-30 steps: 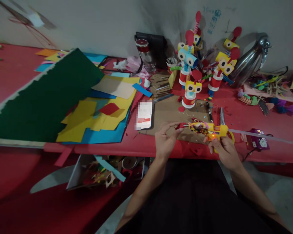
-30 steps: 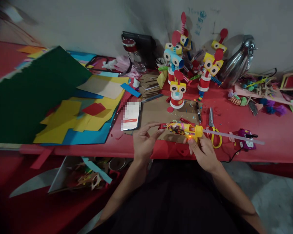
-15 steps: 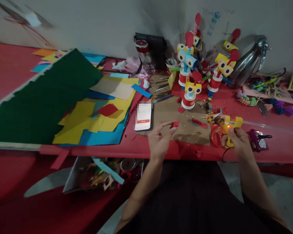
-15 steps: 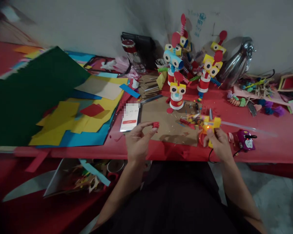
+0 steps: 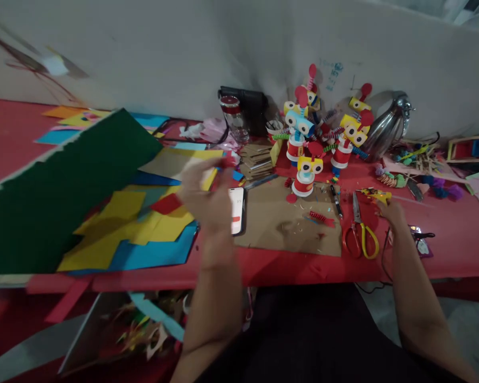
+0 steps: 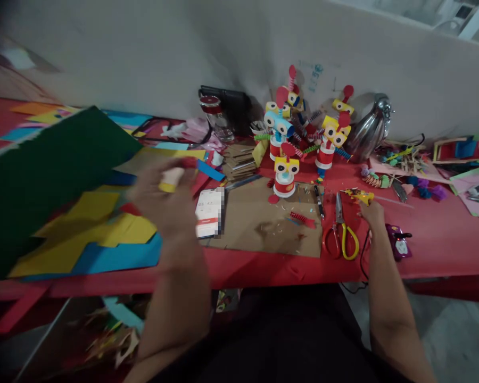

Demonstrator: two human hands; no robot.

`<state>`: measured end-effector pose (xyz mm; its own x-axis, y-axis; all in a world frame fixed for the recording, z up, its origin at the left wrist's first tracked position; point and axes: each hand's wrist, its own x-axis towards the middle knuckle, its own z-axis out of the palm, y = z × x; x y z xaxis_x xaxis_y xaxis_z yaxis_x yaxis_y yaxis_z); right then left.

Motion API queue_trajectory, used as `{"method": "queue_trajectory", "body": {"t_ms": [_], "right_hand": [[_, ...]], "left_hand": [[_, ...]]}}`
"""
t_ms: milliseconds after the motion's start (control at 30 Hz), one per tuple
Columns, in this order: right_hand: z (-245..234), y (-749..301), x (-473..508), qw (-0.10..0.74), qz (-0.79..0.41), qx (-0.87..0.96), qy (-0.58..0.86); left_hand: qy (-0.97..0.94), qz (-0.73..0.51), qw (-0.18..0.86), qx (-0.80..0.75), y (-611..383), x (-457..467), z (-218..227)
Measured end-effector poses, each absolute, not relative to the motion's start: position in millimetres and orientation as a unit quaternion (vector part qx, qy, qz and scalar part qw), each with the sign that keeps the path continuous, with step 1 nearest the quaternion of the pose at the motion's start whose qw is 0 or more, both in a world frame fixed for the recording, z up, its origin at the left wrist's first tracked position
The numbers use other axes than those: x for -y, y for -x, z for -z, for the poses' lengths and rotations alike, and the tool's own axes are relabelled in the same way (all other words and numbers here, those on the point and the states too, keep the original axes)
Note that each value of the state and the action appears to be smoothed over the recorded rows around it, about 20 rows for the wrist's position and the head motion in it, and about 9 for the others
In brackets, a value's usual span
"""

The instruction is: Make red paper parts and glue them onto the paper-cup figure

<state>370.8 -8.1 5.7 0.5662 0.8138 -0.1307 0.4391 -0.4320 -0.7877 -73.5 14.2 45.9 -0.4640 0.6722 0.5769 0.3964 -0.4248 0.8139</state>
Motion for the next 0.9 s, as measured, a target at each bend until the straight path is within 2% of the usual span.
{"method": "queue_trajectory", "body": {"t_ms": [67,133,267,367,467,633,900], "right_hand": [[-10,-367,8,0.301,-0.179,0.391,0.851],[-13,-359,9,0.275,-0.128,0.398,0.866],[-12,-319,9,0.28,-0.05,0.496,0.821],[-4,-274,0,0.366,-0.142,0.599,0.698],[4,-233,-15,0.408,-0.246,0.605,0.638],[14,-200,-36,0.443,-0.265,0.608,0.604],[23,-189,-43,0.486,-0.302,0.611,0.547]], "left_hand": [[-0.556,-0.636,0.053,-0.533,41,-18,-29],[-0.593,-0.602,0.051,-0.532,21,-25,-16],[-0.639,-0.547,0.084,-0.535,8,-38,-6],[-0.663,-0.512,0.09,-0.538,5,-41,-7],[-0.693,-0.452,0.076,-0.557,1,-40,-11],[-0.734,-0.368,0.063,-0.567,-2,-37,-17],[-0.721,-0.338,0.052,-0.603,-10,-37,-15]]}}
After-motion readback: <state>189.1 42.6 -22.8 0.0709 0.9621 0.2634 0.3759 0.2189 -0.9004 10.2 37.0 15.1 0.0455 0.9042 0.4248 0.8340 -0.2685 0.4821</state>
